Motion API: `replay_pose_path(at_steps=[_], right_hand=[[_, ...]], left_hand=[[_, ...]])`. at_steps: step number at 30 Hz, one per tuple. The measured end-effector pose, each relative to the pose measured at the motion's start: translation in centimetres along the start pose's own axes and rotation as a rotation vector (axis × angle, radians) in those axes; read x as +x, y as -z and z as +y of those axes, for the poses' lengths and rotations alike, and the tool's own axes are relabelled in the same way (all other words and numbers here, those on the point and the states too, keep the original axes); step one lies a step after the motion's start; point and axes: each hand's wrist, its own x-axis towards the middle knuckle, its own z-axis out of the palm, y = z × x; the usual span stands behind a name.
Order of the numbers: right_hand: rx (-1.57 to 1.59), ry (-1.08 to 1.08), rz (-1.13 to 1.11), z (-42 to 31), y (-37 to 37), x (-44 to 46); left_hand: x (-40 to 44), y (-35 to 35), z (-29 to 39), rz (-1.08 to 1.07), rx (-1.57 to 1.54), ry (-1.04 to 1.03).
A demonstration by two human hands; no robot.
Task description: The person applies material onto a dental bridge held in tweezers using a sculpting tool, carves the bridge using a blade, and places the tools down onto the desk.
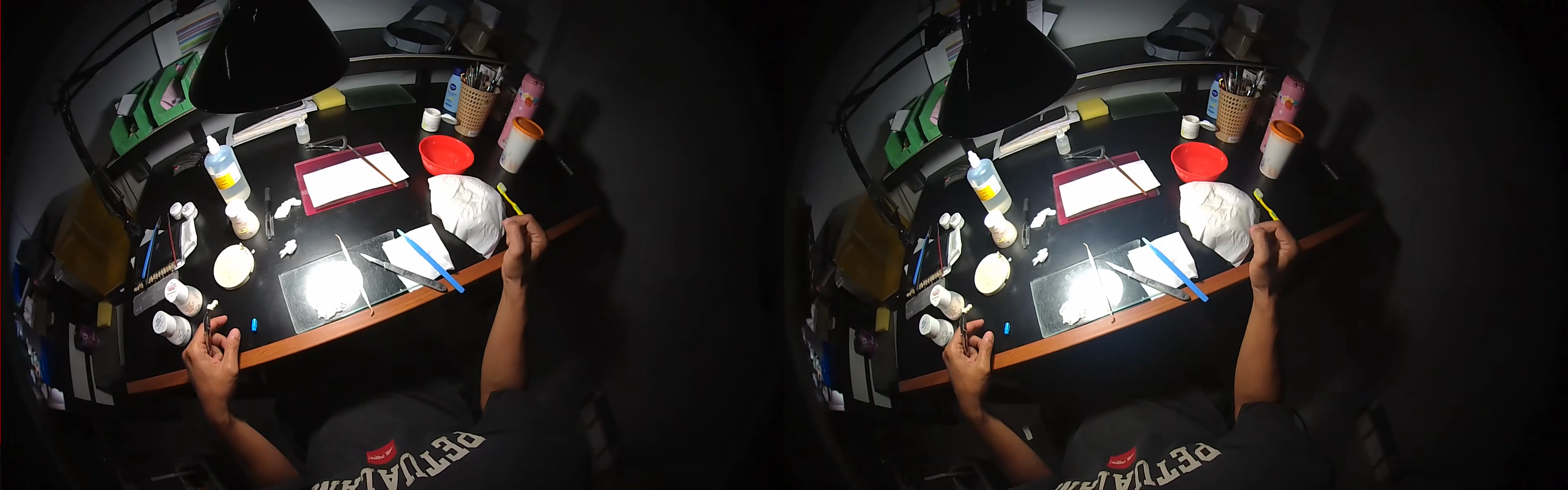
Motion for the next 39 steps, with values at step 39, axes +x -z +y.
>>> replay_pose_path(at_steps=[39], right_hand=[[0.064, -0.126, -0.048, 1.7, 1.5, 0.9]], left_hand=[[-0.2, 0.5, 1.5, -0.002, 0.012, 0.055]])
